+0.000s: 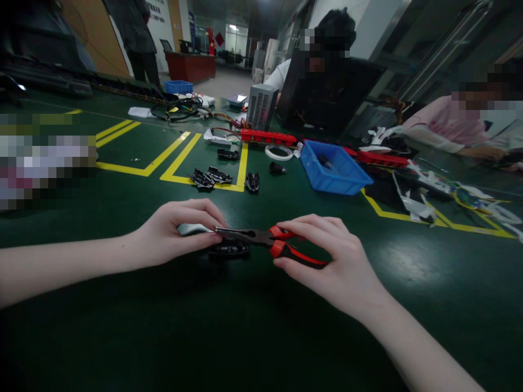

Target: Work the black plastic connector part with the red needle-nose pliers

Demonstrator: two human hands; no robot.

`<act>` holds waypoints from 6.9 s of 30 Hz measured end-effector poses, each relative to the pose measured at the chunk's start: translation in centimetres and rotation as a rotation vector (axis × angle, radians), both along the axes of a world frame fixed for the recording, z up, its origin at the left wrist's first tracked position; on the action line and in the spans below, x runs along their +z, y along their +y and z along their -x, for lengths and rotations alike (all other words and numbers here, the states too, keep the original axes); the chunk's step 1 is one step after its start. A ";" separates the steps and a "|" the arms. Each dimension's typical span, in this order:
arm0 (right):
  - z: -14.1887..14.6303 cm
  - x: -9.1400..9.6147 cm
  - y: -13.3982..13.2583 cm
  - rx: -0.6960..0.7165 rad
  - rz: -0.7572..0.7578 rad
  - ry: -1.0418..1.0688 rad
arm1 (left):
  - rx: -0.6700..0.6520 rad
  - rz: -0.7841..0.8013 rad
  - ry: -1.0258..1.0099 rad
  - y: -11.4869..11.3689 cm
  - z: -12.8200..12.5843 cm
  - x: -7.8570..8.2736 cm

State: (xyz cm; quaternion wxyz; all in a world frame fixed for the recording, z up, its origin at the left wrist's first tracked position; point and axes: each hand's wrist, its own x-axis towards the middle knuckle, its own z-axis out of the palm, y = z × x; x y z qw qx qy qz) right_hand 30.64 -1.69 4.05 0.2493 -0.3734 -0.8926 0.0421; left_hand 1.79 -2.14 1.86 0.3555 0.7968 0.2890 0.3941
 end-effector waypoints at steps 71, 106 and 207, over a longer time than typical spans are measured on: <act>-1.4 -3.4 0.6 0.107 0.036 -0.117 | -0.065 0.099 0.267 0.8 0.3 -1.3; -1.5 -3.7 1.2 0.122 -0.133 -0.230 | -0.094 0.148 0.306 1.0 0.4 -1.2; -0.9 -2.7 1.0 0.108 -0.207 -0.214 | -0.102 0.130 0.291 1.5 0.1 -1.4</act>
